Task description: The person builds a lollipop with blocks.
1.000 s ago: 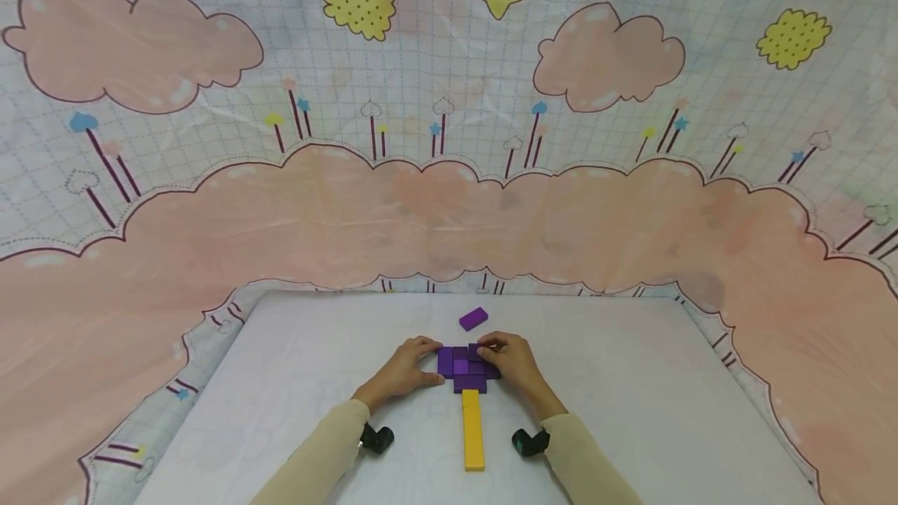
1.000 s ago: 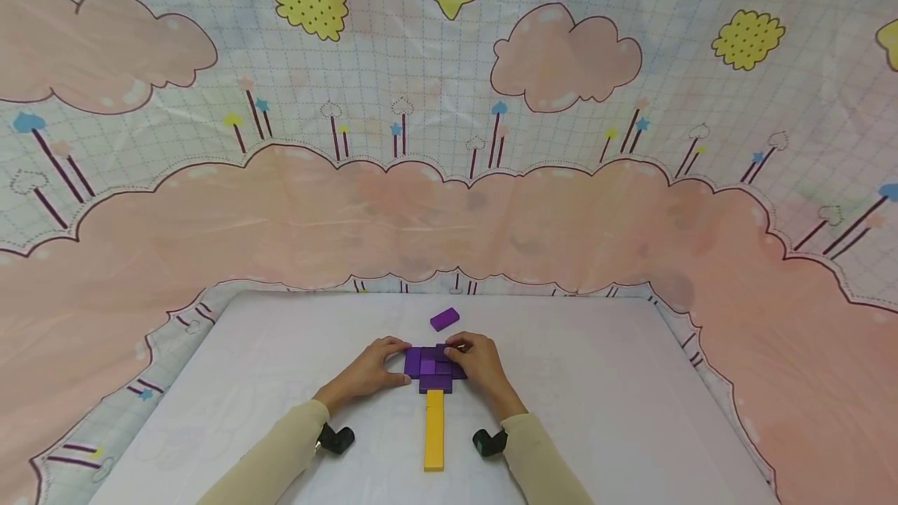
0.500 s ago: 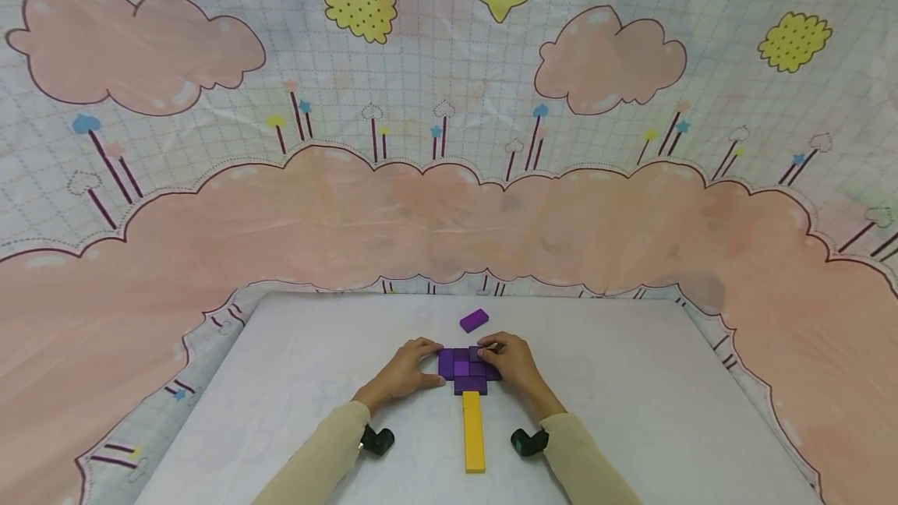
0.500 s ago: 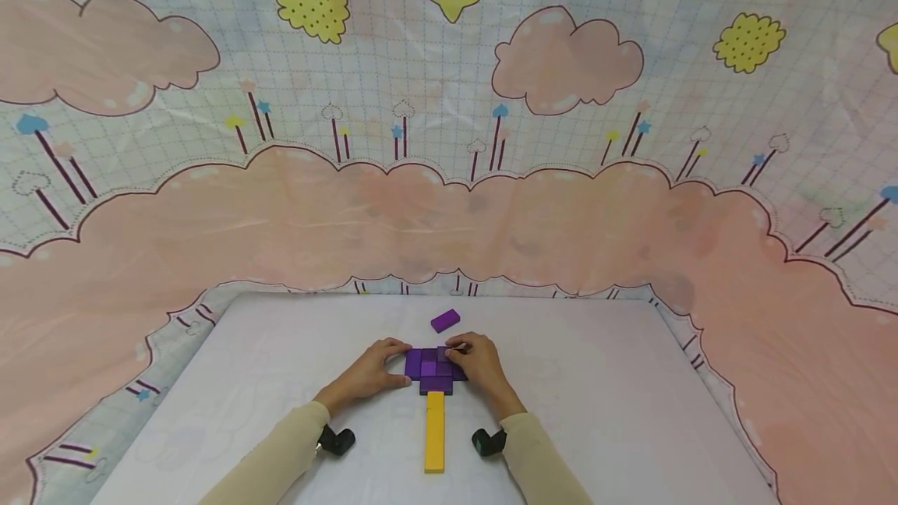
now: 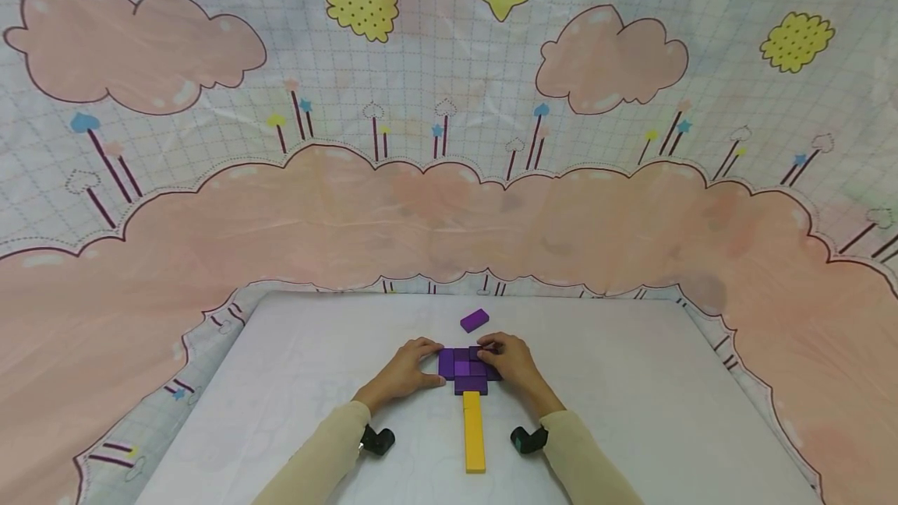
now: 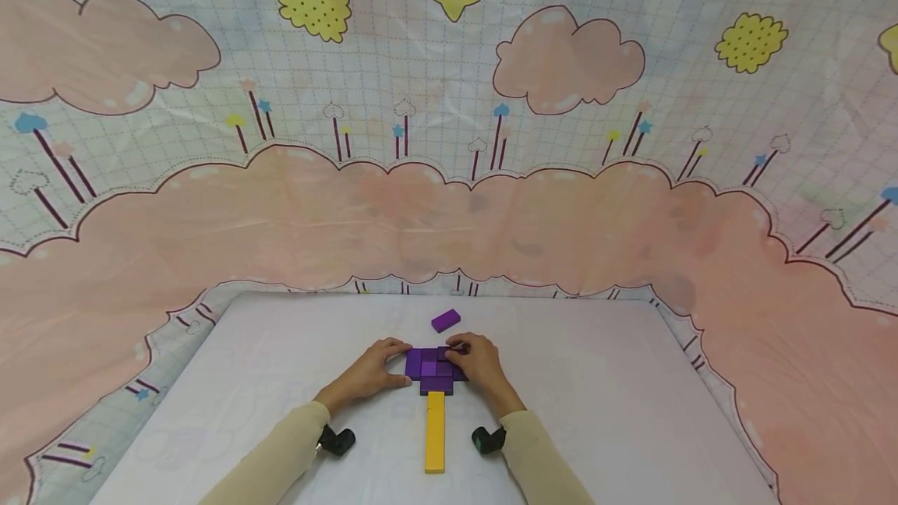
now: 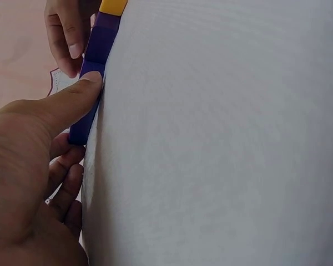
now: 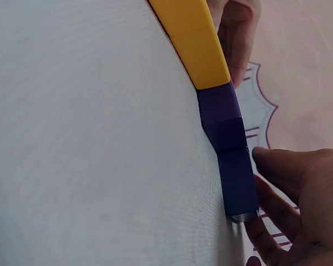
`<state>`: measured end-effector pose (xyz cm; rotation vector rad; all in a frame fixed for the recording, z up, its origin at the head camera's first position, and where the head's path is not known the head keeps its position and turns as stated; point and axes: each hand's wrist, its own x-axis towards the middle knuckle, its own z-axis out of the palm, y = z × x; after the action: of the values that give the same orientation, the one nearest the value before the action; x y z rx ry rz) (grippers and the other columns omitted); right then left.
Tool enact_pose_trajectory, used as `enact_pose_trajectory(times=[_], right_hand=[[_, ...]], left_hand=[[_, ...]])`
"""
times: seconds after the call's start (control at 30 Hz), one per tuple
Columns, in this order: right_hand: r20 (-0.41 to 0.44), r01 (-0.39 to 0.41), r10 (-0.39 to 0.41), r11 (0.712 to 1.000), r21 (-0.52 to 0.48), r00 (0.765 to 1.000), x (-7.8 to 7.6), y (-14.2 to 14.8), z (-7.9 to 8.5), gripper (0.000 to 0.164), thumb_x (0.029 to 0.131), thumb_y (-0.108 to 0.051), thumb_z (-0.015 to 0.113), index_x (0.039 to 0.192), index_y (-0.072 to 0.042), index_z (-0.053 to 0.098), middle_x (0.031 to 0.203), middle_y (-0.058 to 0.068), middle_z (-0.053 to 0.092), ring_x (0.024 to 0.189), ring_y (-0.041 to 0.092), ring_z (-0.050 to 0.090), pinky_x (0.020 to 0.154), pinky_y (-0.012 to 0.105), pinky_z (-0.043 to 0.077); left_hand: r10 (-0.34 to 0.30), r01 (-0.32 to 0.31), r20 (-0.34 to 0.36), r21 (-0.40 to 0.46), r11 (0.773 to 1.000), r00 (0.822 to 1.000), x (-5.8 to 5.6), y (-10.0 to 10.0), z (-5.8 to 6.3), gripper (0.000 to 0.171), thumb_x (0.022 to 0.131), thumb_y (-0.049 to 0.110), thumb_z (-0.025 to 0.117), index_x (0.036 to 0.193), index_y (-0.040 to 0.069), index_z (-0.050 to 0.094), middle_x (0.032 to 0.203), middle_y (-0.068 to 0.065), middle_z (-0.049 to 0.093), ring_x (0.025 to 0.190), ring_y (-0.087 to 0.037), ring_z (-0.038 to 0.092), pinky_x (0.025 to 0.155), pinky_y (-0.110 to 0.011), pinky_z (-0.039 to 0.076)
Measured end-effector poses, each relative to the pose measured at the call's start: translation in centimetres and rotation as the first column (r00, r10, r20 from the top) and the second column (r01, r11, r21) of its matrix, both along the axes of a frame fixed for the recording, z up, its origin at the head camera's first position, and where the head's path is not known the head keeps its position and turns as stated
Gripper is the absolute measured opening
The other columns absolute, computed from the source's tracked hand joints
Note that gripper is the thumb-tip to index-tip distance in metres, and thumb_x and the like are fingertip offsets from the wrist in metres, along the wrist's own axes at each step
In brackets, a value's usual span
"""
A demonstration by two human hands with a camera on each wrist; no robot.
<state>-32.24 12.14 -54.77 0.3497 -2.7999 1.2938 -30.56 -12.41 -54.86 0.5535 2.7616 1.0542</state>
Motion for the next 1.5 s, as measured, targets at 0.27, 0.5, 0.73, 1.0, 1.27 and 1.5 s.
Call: enact_pose_trajectory(times=[0.27, 0.5, 0.73, 1.0, 1.27, 1.5], right_hand=[[0.030, 0.005, -0.005, 1.000, 0.000, 1.000, 0.0, 0.0, 0.0, 0.017, 0.087, -0.013, 0.073, 0.104, -0.014, 0.075, 0.097, 0.004, 0.071, 0.089, 0.017, 0.060, 0.086, 0.040, 0.052], [0.038, -0.007, 0.007, 1.000, 0.004, 0.999, 0.1, 0.1, -0.1, 0.018, 0.088, -0.013, 0.072, 0.105, -0.015, 0.074, 0.102, 0.005, 0.072, 0.096, 0.021, 0.063, 0.093, 0.047, 0.053], [0.058, -0.012, 0.011, 1.000, 0.014, 0.998, 0.2, 0.1, -0.2, 0.020, 0.089, -0.015, 0.072, 0.108, -0.015, 0.073, 0.106, 0.006, 0.071, 0.101, 0.024, 0.063, 0.098, 0.050, 0.051], [0.051, -0.029, 0.031, 0.999, -0.037, 0.998, 0.3, 0.2, 0.3, 0.022, 0.091, -0.013, 0.069, 0.112, -0.011, 0.071, 0.107, 0.007, 0.070, 0.099, 0.024, 0.063, 0.092, 0.046, 0.055], [0.073, 0.036, -0.029, 0.993, -0.109, 0.997, 0.2, 0.8, 1.7, 0.024, 0.091, -0.017, 0.067, 0.114, -0.013, 0.070, 0.113, 0.005, 0.070, 0.110, 0.027, 0.058, 0.098, 0.049, 0.050], [-0.042, 0.016, -0.021, 0.993, -0.113, 0.999, -0.5, 1.5, 2.9, 0.022, 0.089, -0.014, 0.070, 0.111, -0.012, 0.072, 0.108, 0.005, 0.073, 0.104, 0.025, 0.062, 0.091, 0.044, 0.051]], left_hand=[[-0.002, 0.002, -0.002, -0.004, 1.000, 1.000, -0.1, 0.0, -0.2, 0.063, 0.081, 0.031, 0.081, 0.136, 0.012, 0.058, 0.136, -0.006, 0.056, 0.133, -0.032, 0.046, 0.114, -0.054, 0.038], [-0.004, 0.004, -0.004, 0.002, 1.000, 1.000, 0.0, 0.0, -0.1, 0.063, 0.081, 0.031, 0.081, 0.135, 0.011, 0.058, 0.136, -0.007, 0.056, 0.133, -0.032, 0.046, 0.114, -0.054, 0.038], [-0.010, 0.010, -0.001, 0.009, 1.000, 1.000, 0.2, 0.0, 0.1, 0.062, 0.081, 0.031, 0.081, 0.136, 0.011, 0.058, 0.135, -0.007, 0.057, 0.132, -0.033, 0.047, 0.113, -0.055, 0.038], [-0.014, 0.014, -0.009, 0.001, 1.000, 1.000, 0.1, 0.0, 0.1, 0.062, 0.081, 0.030, 0.081, 0.136, 0.010, 0.058, 0.136, -0.008, 0.056, 0.132, -0.033, 0.047, 0.113, -0.055, 0.038], [-0.014, 0.014, -0.012, 0.002, 1.000, 1.000, 0.3, -0.1, 0.3, 0.062, 0.081, 0.030, 0.081, 0.135, 0.010, 0.058, 0.136, -0.008, 0.056, 0.133, -0.034, 0.047, 0.114, -0.054, 0.038], [-0.021, 0.021, -0.018, 0.009, 1.000, 1.000, 0.0, -0.2, 0.4, 0.062, 0.081, 0.030, 0.081, 0.135, 0.010, 0.058, 0.135, -0.008, 0.057, 0.132, -0.033, 0.047, 0.113, -0.054, 0.038]])
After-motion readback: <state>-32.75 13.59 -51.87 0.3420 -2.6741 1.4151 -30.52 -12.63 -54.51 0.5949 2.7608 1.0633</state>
